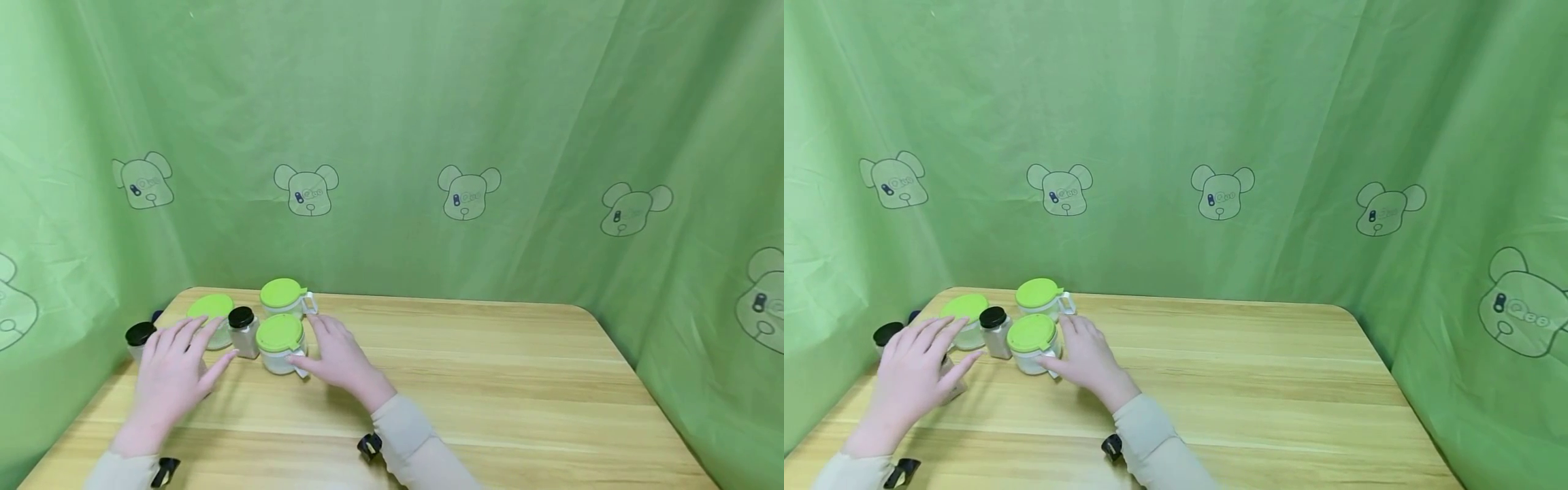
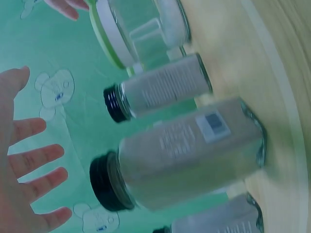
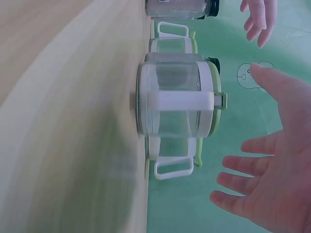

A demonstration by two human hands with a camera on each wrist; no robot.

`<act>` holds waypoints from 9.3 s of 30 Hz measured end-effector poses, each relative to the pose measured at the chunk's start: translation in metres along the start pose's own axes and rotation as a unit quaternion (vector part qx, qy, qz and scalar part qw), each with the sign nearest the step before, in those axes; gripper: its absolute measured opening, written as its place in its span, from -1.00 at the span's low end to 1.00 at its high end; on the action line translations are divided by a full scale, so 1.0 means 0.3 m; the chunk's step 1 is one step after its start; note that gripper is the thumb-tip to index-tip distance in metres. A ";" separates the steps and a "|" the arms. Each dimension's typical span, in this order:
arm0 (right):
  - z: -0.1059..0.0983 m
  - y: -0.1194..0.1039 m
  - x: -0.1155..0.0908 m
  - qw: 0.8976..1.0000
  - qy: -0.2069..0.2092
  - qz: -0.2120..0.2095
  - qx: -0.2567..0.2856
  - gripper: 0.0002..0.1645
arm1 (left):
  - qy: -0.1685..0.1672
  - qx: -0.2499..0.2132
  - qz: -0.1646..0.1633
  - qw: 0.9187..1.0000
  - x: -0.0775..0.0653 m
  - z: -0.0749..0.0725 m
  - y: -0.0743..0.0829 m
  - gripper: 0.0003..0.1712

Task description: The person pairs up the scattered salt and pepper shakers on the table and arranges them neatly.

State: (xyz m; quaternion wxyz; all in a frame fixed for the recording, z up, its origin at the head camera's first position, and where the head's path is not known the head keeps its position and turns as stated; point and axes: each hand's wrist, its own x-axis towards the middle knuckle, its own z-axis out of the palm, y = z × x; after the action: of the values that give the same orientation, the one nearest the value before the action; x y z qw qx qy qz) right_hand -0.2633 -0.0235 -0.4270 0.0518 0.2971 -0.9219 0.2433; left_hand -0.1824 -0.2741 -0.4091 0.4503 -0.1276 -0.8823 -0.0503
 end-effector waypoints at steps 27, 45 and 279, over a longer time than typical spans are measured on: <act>0.096 -0.041 0.118 0.999 -0.012 0.015 0.040 0.24 | -0.175 -0.053 -0.110 0.977 -0.067 -0.034 -0.191 -0.11; 0.107 -0.038 0.133 0.999 -0.025 0.016 0.032 0.20 | -0.250 -0.073 -0.202 0.944 -0.076 -0.027 -0.210 -0.32; -0.410 0.593 -0.528 0.947 0.143 0.285 0.040 0.29 | -0.190 -0.203 -0.118 0.953 0.313 0.410 0.857 -0.24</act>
State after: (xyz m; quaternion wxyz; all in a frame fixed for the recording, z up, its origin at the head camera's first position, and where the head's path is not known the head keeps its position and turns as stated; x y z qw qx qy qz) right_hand -0.2416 0.2438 -0.4315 0.0995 -0.0139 -0.9407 0.3241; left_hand -0.2616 0.0153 -0.4125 0.2298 -0.1181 -0.9315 -0.2559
